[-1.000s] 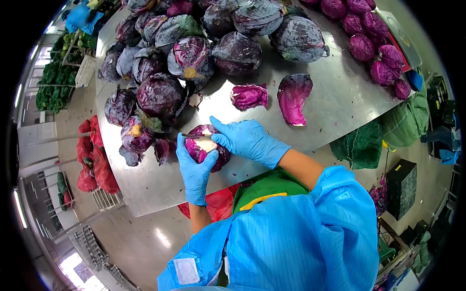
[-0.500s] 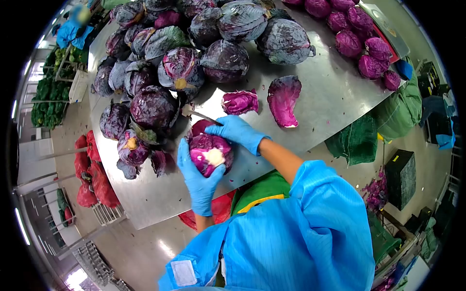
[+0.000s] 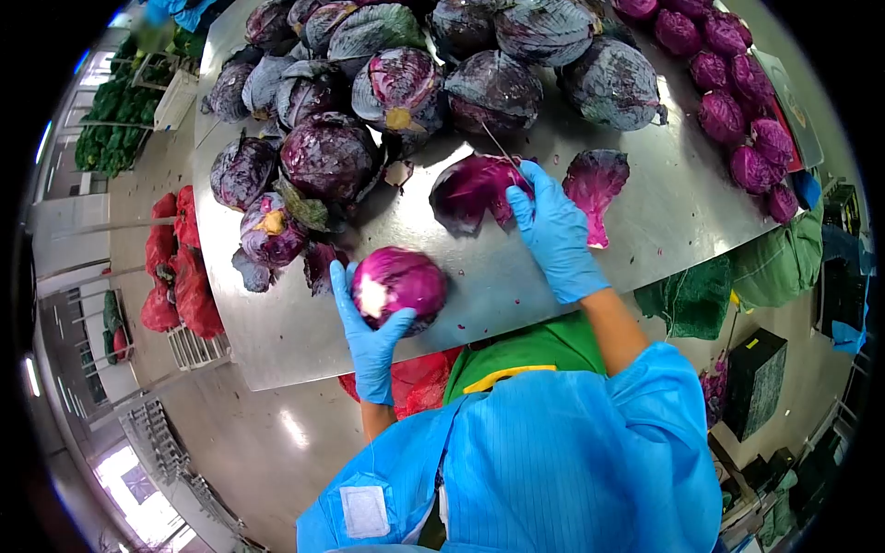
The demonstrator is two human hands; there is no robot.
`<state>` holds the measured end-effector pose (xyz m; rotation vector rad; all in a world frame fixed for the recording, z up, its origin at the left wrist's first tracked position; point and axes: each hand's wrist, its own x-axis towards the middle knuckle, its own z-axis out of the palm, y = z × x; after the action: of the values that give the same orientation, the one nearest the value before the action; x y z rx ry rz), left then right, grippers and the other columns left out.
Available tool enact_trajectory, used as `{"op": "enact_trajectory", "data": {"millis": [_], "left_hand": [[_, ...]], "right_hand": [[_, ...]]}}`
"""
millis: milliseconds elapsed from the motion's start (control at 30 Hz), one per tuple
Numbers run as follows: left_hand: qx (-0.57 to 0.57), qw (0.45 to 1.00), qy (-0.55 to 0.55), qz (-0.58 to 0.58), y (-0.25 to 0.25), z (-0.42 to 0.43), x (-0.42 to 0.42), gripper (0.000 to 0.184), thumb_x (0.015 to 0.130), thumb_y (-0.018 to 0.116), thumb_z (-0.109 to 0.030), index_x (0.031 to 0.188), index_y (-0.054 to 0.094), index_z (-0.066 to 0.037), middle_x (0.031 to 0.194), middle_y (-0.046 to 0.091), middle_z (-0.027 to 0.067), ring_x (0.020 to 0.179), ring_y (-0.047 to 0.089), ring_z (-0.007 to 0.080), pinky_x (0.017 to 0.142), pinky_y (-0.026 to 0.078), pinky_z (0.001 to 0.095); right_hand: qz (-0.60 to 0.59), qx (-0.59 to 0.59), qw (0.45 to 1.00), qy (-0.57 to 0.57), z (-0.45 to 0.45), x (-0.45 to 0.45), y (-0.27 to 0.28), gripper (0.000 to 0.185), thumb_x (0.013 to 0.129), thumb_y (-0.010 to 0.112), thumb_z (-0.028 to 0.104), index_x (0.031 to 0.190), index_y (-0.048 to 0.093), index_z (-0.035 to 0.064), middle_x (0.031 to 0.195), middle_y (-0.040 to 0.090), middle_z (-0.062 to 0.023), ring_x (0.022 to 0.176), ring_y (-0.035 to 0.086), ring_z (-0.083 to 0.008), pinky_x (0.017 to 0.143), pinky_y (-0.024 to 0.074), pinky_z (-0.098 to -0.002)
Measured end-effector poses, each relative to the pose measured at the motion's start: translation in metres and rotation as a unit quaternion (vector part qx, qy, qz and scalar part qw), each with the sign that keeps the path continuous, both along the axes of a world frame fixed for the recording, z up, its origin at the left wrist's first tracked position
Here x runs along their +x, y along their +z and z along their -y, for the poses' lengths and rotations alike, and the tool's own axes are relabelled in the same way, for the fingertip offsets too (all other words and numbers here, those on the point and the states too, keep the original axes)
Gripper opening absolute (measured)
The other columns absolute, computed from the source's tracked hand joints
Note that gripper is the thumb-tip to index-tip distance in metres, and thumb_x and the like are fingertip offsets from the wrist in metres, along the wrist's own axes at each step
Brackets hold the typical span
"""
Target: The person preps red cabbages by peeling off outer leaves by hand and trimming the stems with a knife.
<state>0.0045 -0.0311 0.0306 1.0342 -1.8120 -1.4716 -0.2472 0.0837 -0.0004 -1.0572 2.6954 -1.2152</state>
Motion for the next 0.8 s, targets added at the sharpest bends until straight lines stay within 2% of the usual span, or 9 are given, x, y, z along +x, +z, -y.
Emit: {"op": "enact_trajectory", "data": {"millis": [33, 133, 167, 233, 300, 400, 433, 667, 800], "left_hand": [[-0.050, 0.998, -0.022, 0.010, -0.004, -0.002, -0.005, 0.122, 0.057, 0.092, -0.021, 0.153, 0.019, -0.005, 0.154, 0.030, 0.0128, 0.140, 0.031, 0.0264, 0.117, 0.024, 0.0392], [-0.198, 0.968, -0.096, 0.117, 0.005, -0.003, -0.024, 0.116, 0.061, 0.090, -0.036, 0.151, 0.025, -0.002, 0.157, 0.026, 0.0171, 0.143, 0.027, 0.0324, 0.117, 0.022, 0.0405], [-0.138, 0.983, -0.100, 0.072, -0.001, -0.002, -0.030, 0.114, 0.062, 0.089, -0.038, 0.150, 0.028, -0.001, 0.156, 0.028, 0.0160, 0.143, 0.028, 0.0319, 0.117, 0.024, 0.0400], [-0.105, 0.988, -0.097, 0.053, 0.002, -0.001, -0.041, 0.116, 0.062, 0.089, -0.039, 0.151, 0.026, 0.000, 0.156, 0.028, 0.0172, 0.142, 0.029, 0.0311, 0.116, 0.026, 0.0398], [-0.085, 0.994, -0.051, 0.042, -0.002, -0.004, -0.046, 0.114, 0.062, 0.090, -0.037, 0.149, 0.027, 0.002, 0.152, 0.032, 0.0202, 0.137, 0.036, 0.0310, 0.113, 0.031, 0.0393], [-0.122, 0.984, -0.030, 0.126, -0.011, -0.001, -0.041, 0.110, 0.063, 0.090, -0.033, 0.147, 0.029, 0.004, 0.143, 0.038, 0.0208, 0.130, 0.042, 0.0310, 0.111, 0.033, 0.0390], [-0.112, 0.987, -0.019, 0.112, -0.011, -0.002, -0.043, 0.104, 0.064, 0.090, -0.030, 0.145, 0.033, 0.004, 0.137, 0.042, 0.0190, 0.127, 0.044, 0.0301, 0.110, 0.034, 0.0387], [-0.017, 0.999, -0.023, 0.043, -0.009, 0.001, -0.046, 0.099, 0.064, 0.088, -0.022, 0.145, 0.036, 0.000, 0.137, 0.044, 0.0148, 0.124, 0.045, 0.0254, 0.108, 0.035, 0.0373], [-0.082, 0.993, -0.017, 0.083, -0.013, 0.002, -0.050, 0.096, 0.065, 0.088, -0.023, 0.144, 0.039, 0.000, 0.134, 0.047, 0.0146, 0.123, 0.047, 0.0261, 0.107, 0.037, 0.0375]], "right_hand": [[-0.011, -0.027, 0.998, 0.054, -0.006, 0.003, -0.001, 0.033, 0.094, 0.058, 0.029, 0.117, 0.058, 0.0061, 0.103, 0.067, -0.0162, 0.083, 0.068, -0.0315, 0.070, 0.0549, -0.0398], [-0.008, -0.024, 0.981, 0.193, -0.015, 0.033, 0.016, 0.017, 0.089, 0.062, 0.020, 0.101, 0.064, 0.0080, 0.090, 0.067, -0.0131, 0.076, 0.067, -0.0320, 0.062, 0.0545, -0.0396], [-0.009, 0.003, 0.975, 0.222, -0.013, 0.041, 0.020, 0.015, 0.090, 0.061, 0.021, 0.099, 0.063, 0.0082, 0.087, 0.065, -0.0125, 0.074, 0.066, -0.0312, 0.061, 0.0540, -0.0399], [-0.009, 0.058, 0.957, 0.285, -0.010, 0.050, 0.024, 0.012, 0.092, 0.060, 0.021, 0.094, 0.061, 0.0087, 0.081, 0.063, -0.0112, 0.070, 0.065, -0.0296, 0.059, 0.0530, -0.0407], [-0.036, 0.043, 0.958, 0.282, -0.007, 0.050, 0.016, 0.012, 0.090, 0.061, 0.020, 0.090, 0.059, 0.0083, 0.077, 0.059, -0.0109, 0.066, 0.063, -0.0295, 0.056, 0.0514, -0.0410], [-0.057, 0.038, 0.959, 0.276, -0.003, 0.051, 0.011, 0.012, 0.087, 0.062, 0.019, 0.088, 0.057, 0.0079, 0.074, 0.058, -0.0108, 0.064, 0.062, -0.0288, 0.053, 0.0504, -0.0407], [-0.062, 0.042, 0.959, 0.275, -0.003, 0.050, 0.010, 0.012, 0.087, 0.062, 0.018, 0.089, 0.057, 0.0077, 0.074, 0.058, -0.0108, 0.064, 0.062, -0.0285, 0.053, 0.0503, -0.0404], [-0.032, 0.056, 0.953, 0.296, 0.003, 0.050, -0.005, 0.011, 0.083, 0.062, 0.016, 0.085, 0.054, 0.0079, 0.071, 0.059, -0.0119, 0.061, 0.062, -0.0291, 0.052, 0.0495, -0.0401], [0.001, 0.089, 0.945, 0.316, 0.009, 0.042, 0.001, 0.011, 0.083, 0.061, 0.016, 0.085, 0.054, 0.0077, 0.067, 0.059, -0.0121, 0.059, 0.062, -0.0304, 0.051, 0.0488, -0.0413]]}}
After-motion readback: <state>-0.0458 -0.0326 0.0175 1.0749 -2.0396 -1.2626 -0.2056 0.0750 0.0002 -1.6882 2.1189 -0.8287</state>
